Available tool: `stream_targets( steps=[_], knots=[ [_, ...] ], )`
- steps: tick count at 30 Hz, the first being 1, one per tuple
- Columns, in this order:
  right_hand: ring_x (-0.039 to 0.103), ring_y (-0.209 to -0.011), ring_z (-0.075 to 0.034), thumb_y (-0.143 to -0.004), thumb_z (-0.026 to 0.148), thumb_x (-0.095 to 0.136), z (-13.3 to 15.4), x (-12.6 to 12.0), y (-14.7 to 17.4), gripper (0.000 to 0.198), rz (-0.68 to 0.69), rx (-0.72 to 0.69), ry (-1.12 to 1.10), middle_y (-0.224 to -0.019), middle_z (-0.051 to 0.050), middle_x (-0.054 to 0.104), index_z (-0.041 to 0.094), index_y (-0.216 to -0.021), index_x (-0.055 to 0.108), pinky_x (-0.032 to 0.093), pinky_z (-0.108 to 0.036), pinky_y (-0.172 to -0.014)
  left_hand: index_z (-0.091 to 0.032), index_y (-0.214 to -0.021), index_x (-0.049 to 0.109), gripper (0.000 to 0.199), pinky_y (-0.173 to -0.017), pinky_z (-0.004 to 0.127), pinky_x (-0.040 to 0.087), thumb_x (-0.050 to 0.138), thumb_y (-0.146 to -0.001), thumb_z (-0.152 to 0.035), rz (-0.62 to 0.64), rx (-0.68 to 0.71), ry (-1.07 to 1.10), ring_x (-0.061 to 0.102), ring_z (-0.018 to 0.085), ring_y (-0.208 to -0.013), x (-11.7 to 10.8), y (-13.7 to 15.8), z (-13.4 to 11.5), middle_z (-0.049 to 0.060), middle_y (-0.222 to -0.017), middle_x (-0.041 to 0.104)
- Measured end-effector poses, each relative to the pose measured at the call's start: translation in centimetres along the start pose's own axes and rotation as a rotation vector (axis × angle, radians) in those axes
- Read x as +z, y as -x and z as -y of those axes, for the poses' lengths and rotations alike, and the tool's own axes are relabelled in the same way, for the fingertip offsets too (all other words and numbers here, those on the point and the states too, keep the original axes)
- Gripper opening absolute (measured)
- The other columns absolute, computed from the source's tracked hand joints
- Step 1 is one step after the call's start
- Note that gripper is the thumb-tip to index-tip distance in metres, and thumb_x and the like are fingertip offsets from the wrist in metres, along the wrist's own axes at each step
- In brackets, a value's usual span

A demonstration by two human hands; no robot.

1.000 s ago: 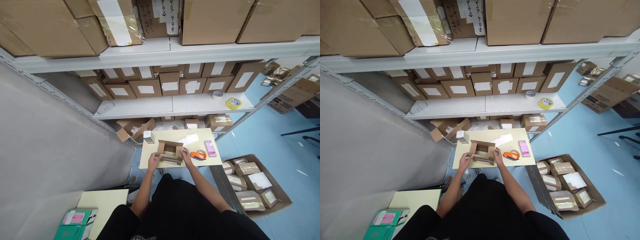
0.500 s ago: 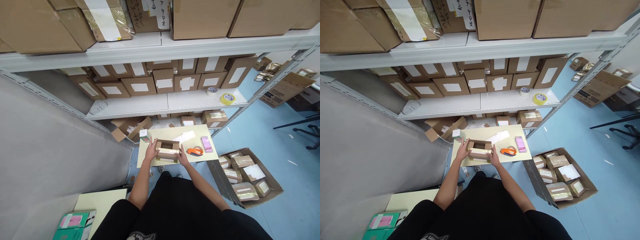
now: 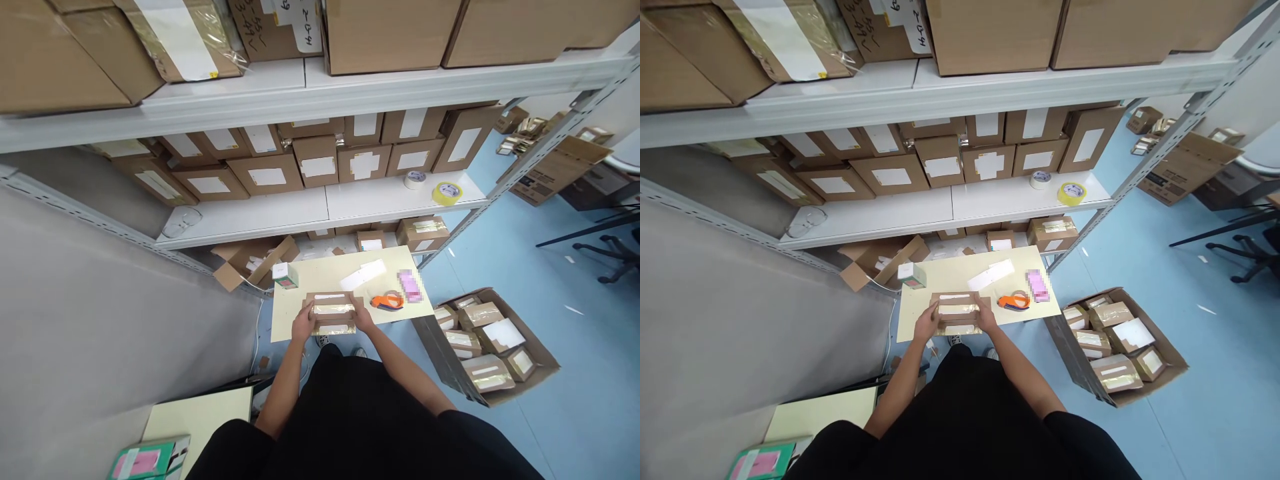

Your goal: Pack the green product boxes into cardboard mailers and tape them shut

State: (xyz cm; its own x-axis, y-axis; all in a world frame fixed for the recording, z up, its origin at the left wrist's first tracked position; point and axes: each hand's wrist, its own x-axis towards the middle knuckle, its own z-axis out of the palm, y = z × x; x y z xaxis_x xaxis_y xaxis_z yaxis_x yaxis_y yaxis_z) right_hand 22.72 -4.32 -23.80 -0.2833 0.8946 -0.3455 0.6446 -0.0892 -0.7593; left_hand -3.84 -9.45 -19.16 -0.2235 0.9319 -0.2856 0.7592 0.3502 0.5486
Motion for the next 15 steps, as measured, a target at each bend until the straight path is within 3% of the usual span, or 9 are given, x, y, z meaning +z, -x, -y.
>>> stream_targets(
  steps=[5,7,11,15],
  knots=[
    [0.072,-0.094,-0.028,-0.090,0.025,0.060,0.1,-0.9,-0.8,0.070,-0.002,0.043,-0.086,-0.100,-0.004,0.079,0.032,-0.158,0.046,0.052,-0.036,-0.090,-0.033,-0.160,0.041,0.081,-0.099,0.044,0.054,0.067,-0.087,-0.056,0.106,-0.125,-0.172,0.064,0.036,-0.128,0.0,-0.3,-2.0,0.014,-0.168,0.035],
    [0.072,-0.097,-0.028,-0.090,0.028,0.060,-0.1,-0.5,-0.5,0.068,-0.035,0.020,-0.144,-0.106,-0.004,0.079,0.034,-0.157,0.048,0.052,-0.037,-0.093,-0.034,-0.160,0.041,0.078,-0.097,0.045,0.054,0.064,-0.089,-0.058,0.106,-0.144,-0.193,0.065,0.036,-0.125,0.1,-0.2,-2.3,0.015,-0.169,0.032],
    [0.063,-0.124,-0.031,-0.092,0.038,0.058,-1.2,0.0,0.3,0.069,-0.172,0.017,-0.204,-0.142,-0.007,0.065,0.031,-0.159,0.043,0.049,-0.043,-0.106,-0.036,-0.159,0.043,0.074,-0.094,0.044,0.055,0.061,-0.091,-0.058,0.073,-0.154,-0.209,0.067,0.035,-0.121,0.3,-0.2,-2.6,0.013,-0.168,0.036],
    [0.051,-0.139,-0.033,-0.091,0.037,0.054,-4.2,-2.5,0.5,0.072,-0.359,0.103,-0.182,-0.148,-0.014,0.059,0.019,-0.159,0.039,0.042,-0.047,-0.115,-0.036,-0.158,0.043,0.072,-0.091,0.044,0.056,0.060,-0.092,-0.059,0.057,-0.132,-0.242,0.069,0.035,-0.116,0.7,-0.3,-3.2,0.013,-0.167,0.037]
  ],
)
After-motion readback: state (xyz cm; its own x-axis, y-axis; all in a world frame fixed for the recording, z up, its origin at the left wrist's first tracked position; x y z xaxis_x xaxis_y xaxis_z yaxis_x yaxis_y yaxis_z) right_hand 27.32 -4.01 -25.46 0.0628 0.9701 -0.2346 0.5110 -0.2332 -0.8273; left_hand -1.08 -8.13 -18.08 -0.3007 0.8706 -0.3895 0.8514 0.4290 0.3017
